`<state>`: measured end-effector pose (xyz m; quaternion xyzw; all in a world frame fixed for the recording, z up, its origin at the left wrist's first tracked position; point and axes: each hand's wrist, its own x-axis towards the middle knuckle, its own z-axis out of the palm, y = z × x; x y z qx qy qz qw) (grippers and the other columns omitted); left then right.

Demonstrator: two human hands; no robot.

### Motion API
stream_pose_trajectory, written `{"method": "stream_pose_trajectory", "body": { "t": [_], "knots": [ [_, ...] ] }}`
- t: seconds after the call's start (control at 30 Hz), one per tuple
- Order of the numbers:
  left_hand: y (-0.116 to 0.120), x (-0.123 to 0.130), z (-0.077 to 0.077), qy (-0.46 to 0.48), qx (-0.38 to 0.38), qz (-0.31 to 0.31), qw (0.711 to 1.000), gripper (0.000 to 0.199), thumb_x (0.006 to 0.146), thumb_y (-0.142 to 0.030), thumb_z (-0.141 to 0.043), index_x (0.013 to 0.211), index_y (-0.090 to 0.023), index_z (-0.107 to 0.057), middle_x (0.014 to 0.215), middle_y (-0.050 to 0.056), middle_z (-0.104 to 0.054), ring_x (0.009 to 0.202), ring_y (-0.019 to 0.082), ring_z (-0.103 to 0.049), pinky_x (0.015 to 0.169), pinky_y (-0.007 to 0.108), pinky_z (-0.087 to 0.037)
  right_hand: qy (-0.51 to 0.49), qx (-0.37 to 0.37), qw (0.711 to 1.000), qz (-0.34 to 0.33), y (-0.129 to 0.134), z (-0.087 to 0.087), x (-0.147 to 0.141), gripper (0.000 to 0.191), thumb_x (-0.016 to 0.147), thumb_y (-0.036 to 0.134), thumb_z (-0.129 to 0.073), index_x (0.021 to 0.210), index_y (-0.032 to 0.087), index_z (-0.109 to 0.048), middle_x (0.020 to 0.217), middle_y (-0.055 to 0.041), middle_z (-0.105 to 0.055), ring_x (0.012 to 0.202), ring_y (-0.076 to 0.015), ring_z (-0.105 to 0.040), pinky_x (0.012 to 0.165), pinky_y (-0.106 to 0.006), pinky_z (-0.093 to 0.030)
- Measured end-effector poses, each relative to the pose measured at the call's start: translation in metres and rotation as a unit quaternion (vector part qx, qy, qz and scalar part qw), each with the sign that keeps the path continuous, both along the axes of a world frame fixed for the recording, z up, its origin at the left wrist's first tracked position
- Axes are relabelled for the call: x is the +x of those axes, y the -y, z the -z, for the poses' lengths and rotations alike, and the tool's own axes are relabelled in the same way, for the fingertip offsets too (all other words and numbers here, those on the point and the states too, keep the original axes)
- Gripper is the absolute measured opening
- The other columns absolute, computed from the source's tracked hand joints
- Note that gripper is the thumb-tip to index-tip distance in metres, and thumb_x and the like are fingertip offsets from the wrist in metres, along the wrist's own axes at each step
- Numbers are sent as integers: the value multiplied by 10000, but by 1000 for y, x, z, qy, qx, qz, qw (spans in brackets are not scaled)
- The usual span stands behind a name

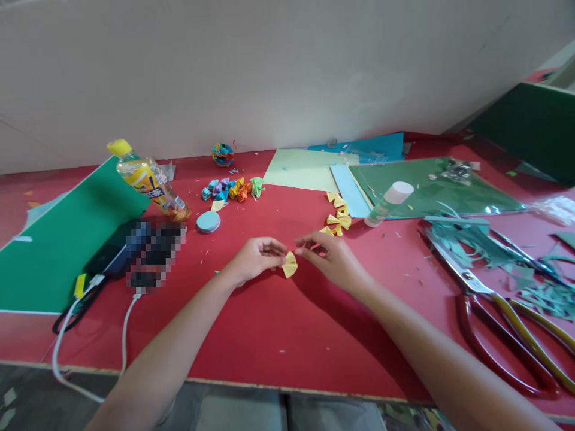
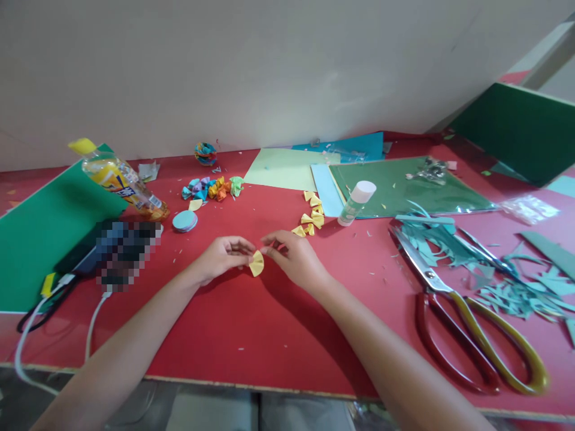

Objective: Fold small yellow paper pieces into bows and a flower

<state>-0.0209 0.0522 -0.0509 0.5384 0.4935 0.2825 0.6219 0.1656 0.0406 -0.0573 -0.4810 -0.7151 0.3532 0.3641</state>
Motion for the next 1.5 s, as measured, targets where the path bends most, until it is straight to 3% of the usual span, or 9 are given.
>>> {"method": "stream_pose_trajectory", "body": {
  "t": [0.13, 0.27, 0.5, 0.67, 1.07, 1.27, 1.5],
  "knots": [
    [2, 0, 6, -39, 0, 44, 998, 161, 642, -185, -687, 764, -122, -603, 683, 22, -620, 660, 114, -581, 620, 237, -441, 40, -17, 995, -87, 1, 8, -4, 167, 778, 202, -560, 938, 196, -604, 831, -26, -663, 718, -140, -595, 641, -240, -430],
    [2, -4, 9, -99, 66, 82, 989, 136, 705, -228, -636, 802, -135, -616, 684, 19, -616, 655, 124, -574, 620, 247, -435, 78, -10, 991, -105, 2, 11, -5, 172, 787, 161, -516, 944, 199, -576, 779, -14, -648, 663, -127, -584, 591, -226, -410],
    [4, -8, 0, -216, 244, 163, 931, 146, 768, -268, -587, 798, -179, -697, 784, 17, -578, 699, 121, -557, 646, 238, -403, 130, 30, 982, -132, 3, 7, -5, 131, 786, 129, -506, 830, 173, -621, 806, -46, -624, 673, -128, -578, 617, -234, -422],
    [4, -8, -3, -228, 247, 180, 924, 143, 747, -303, -621, 762, -184, -698, 743, 0, -558, 662, 112, -542, 615, 227, -392, 153, 52, 978, -133, 2, 9, -3, 105, 795, 151, -539, 797, 173, -642, 814, -53, -609, 676, -130, -576, 633, -238, -430],
    [1, -8, 5, -198, 213, 163, 943, 133, 743, -273, -606, 757, -167, -685, 752, 19, -597, 683, 133, -565, 642, 246, -421, 182, 75, 966, -167, 1, 5, -2, 119, 839, 195, -486, 815, 152, -594, 804, -54, -585, 668, -123, -535, 611, -228, -403],
    [1, -8, 2, -204, 243, 188, 930, 118, 765, -236, -587, 747, -176, -687, 756, 18, -588, 698, 127, -562, 664, 238, -418, 196, 109, 950, -218, -3, 4, 3, 179, 877, 190, -434, 859, 167, -610, 851, -60, -570, 728, -130, -540, 659, -230, -409],
    [1, -10, 3, -216, 279, 203, 913, 149, 784, -254, -575, 789, -173, -700, 768, 26, -588, 685, 121, -557, 656, 234, -408, 267, 121, 931, -219, -2, -5, 7, 210, 853, 119, -456, 865, 186, -655, 877, -56, -602, 788, -153, -557, 686, -244, -393]
  ]
}}
